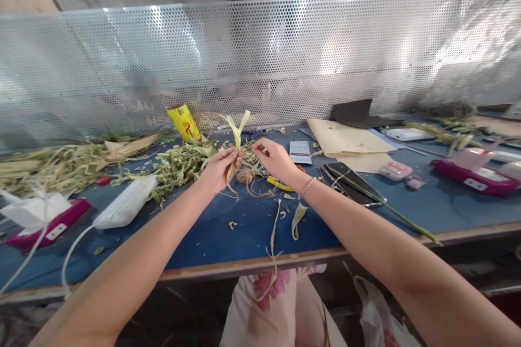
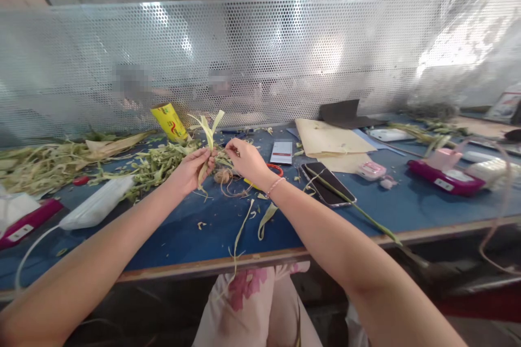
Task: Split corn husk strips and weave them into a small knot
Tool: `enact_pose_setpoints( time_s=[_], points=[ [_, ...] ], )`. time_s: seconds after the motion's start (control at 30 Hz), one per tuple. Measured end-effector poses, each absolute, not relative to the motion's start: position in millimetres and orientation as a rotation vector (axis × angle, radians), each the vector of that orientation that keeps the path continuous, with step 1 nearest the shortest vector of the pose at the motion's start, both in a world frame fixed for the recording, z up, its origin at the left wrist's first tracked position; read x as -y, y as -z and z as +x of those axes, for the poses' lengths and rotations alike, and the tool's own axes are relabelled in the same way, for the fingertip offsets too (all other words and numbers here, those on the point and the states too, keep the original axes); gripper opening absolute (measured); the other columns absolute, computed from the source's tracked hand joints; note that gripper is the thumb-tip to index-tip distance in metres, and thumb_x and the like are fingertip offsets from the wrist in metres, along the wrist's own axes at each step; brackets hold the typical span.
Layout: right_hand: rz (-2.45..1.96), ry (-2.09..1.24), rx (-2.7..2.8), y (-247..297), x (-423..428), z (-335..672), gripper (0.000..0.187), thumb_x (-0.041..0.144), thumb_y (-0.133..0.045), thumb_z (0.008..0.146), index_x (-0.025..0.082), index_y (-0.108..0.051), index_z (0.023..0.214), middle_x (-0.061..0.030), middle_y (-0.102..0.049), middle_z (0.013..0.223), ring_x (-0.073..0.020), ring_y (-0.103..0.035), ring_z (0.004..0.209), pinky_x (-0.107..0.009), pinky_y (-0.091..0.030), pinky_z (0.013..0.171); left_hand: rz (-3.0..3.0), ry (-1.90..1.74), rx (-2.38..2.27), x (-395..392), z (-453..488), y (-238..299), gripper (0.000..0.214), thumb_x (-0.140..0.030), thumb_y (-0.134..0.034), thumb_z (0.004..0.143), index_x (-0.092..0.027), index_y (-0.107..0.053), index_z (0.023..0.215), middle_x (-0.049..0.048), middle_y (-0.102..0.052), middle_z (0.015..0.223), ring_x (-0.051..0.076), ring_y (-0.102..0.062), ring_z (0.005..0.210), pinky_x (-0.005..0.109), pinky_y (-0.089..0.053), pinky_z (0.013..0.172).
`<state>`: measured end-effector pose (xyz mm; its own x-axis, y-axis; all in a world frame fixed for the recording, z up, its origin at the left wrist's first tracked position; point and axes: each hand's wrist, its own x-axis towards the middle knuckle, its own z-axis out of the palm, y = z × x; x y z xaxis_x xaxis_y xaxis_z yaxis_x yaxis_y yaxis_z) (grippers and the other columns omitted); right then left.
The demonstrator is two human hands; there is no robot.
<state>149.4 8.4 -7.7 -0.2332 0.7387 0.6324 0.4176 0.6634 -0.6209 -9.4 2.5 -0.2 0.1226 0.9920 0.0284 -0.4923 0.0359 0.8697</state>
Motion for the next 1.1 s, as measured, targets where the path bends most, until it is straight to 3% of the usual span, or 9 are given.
enact_pose_setpoints(
  time_s=[0.2,0.43,0.8,0.93,1.1],
  points=[
    [-0.819,-0.295,1.9,7,-7,146,0.014,0.019,-0.045,0.079,0.017,-0.057,0.085,-0.0055,-0.059,0.087,-0.0135,-0.053,0.08,-0.026,-0.039,0.073,0.951,-1.189,-0.594,-1,-12,0,0.011,0.0,-0.051,0.075,-0.007,-0.06,0.073,0.0017,-0.06,0.06,0.003,-0.054,0.047,0.01,-0.048,0.046],
    [-0.825,-0.327,2.008,5,0,146,0.021,0.026,-0.041,0.083,0.017,-0.057,0.071,0.0013,-0.053,0.063,-0.0086,-0.044,0.057,-0.022,-0.033,0.058,0.881,-1.287,-0.599,-2,-15,-4,0.014,-0.001,-0.047,0.078,-0.007,-0.06,0.078,0.0022,-0.061,0.062,0.003,-0.055,0.048,0.01,-0.049,0.048],
    [-0.771,-0.345,1.845,-1,9,153,0.018,0.017,-0.044,0.073,0.016,-0.044,0.055,0.0052,-0.035,0.051,-0.0062,-0.029,0.049,-0.021,-0.026,0.05,0.863,-1.286,-0.624,-4,-17,-3,0.018,-0.002,-0.044,0.08,-0.006,-0.061,0.081,0.003,-0.061,0.062,0.004,-0.056,0.049,0.011,-0.05,0.048],
    [-0.785,-0.263,1.767,0,1,154,0.017,0.017,-0.045,0.075,0.016,-0.051,0.06,0.0035,-0.041,0.055,-0.0079,-0.037,0.053,-0.022,-0.032,0.055,0.89,-1.231,-0.589,-1,-16,-4,0.019,0.0,-0.043,0.08,-0.006,-0.06,0.076,0.0027,-0.058,0.06,0.004,-0.054,0.049,0.01,-0.048,0.046],
    [-0.787,-0.062,1.755,7,-11,150,0.013,0.019,-0.053,0.076,0.017,-0.064,0.071,-0.0029,-0.051,0.071,-0.0132,-0.049,0.073,-0.029,-0.04,0.071,0.938,-1.113,-0.509,9,-15,-6,0.019,0.003,-0.044,0.077,-0.006,-0.059,0.07,0.0021,-0.054,0.057,0.002,-0.048,0.046,0.01,-0.041,0.043]
  ],
)
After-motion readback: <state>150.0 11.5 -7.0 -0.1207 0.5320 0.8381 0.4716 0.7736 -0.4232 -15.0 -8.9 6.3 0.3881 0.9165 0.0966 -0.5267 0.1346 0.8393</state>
